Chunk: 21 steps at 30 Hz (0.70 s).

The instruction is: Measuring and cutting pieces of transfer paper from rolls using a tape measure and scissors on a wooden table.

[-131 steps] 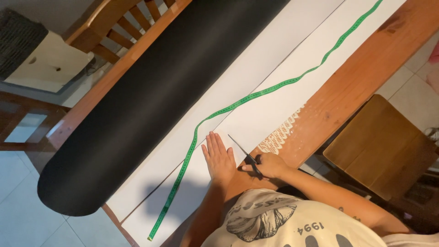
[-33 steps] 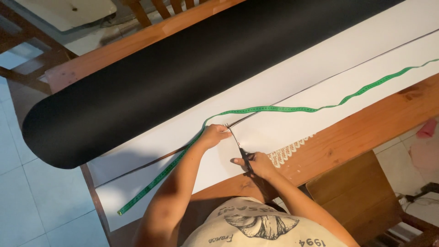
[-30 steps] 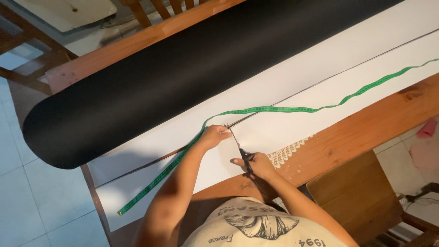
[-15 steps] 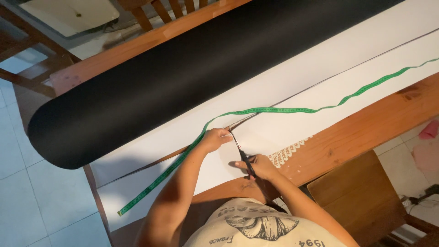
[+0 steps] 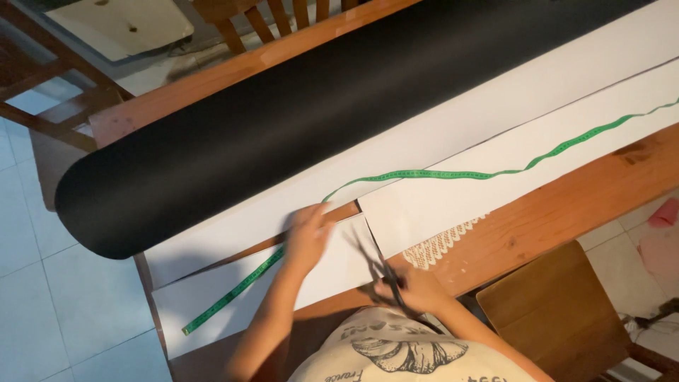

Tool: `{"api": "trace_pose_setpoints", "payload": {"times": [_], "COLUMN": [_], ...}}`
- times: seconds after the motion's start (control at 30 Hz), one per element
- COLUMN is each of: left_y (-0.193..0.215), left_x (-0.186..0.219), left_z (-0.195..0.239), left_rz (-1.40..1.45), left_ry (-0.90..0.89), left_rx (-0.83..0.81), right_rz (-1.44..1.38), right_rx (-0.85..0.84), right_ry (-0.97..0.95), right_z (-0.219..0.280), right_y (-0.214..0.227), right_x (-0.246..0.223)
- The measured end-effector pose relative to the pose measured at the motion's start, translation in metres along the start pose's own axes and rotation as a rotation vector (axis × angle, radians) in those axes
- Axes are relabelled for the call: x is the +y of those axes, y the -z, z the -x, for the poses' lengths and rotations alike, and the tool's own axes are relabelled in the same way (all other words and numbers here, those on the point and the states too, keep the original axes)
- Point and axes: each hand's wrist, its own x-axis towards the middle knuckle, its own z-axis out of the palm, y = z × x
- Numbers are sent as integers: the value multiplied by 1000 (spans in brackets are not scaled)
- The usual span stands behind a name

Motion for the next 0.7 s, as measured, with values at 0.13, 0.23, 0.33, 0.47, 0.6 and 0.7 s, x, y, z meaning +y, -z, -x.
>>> {"api": "trace_pose_setpoints", "payload": {"times": [0.13,0.23,0.33,0.47,0.6,0.7], "left_y": [65,82,76,120,119,103], "left_x": [-67,-134,-209,-140,-184,-255], "left_z": [94,178,252,235,256,292], "left_rz": [-274,-655,-605,-201,-138,-335], "left_ry": [-3,530,719,1135,1269,1059], "left_rx": [731,704,640,477,479,228], "right_rz": [-115,-465,-330,-435,-472,-560], "right_rx": [247,250,363,483,598,628], "right_ry": [270,174,91,99,144,68], "right_z": [9,4,-17,-44,-62,-71], "right_y": [-29,-39,-52,-74,-90,-100], "right_x": [63,53,47,47,52,66]}}
